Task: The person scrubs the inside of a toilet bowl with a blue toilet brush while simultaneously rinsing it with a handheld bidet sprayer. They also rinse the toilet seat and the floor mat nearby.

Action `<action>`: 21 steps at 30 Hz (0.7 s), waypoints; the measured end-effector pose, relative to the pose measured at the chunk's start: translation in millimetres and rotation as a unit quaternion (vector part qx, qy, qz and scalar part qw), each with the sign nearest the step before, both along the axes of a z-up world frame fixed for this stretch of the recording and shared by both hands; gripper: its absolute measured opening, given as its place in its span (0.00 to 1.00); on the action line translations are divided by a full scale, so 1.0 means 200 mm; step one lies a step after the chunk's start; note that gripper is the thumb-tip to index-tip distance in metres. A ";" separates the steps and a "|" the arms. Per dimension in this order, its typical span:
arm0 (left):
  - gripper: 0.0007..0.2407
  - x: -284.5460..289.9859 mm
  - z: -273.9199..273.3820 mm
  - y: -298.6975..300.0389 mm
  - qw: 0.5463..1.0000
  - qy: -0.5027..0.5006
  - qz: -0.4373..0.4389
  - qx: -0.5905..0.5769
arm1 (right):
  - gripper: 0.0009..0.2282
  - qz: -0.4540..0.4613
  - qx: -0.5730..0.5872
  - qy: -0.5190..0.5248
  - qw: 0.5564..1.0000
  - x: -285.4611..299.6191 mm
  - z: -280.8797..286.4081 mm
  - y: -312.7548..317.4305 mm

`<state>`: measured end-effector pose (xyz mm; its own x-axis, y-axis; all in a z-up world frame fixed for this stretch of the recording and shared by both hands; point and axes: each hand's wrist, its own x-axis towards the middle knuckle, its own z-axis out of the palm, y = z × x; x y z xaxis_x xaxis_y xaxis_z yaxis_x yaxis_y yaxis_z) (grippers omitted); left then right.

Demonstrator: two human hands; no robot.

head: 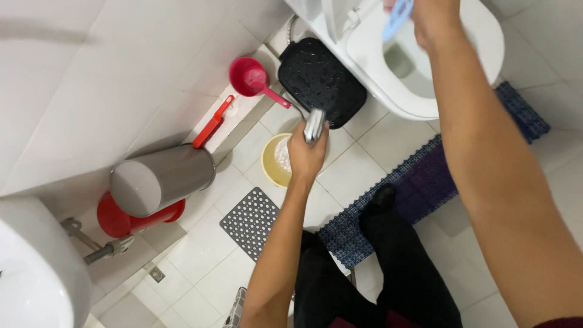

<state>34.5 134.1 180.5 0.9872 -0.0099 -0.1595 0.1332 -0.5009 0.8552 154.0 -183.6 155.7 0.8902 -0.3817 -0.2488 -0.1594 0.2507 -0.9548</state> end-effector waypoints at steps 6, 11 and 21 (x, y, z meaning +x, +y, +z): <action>0.14 0.39 0.04 -0.41 0.985 -0.163 0.054 0.010 | 0.05 -0.007 -0.099 0.130 0.986 -0.79 -0.16 -0.03; 0.12 0.57 -0.07 -0.56 0.948 -0.308 0.032 0.066 | 0.05 0.000 -0.124 0.248 0.961 -1.41 -0.28 0.04; 0.12 0.69 -0.01 -0.60 0.958 -0.271 0.096 0.014 | 0.14 0.102 -0.301 0.175 0.932 -1.00 -0.16 0.14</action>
<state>173.0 14.3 178.5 0.9080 0.1762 0.3800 -0.2358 -0.5348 0.8114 -45.6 -156.1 124.6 0.8638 -0.3769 -0.3342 -0.4739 -0.3828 -0.7930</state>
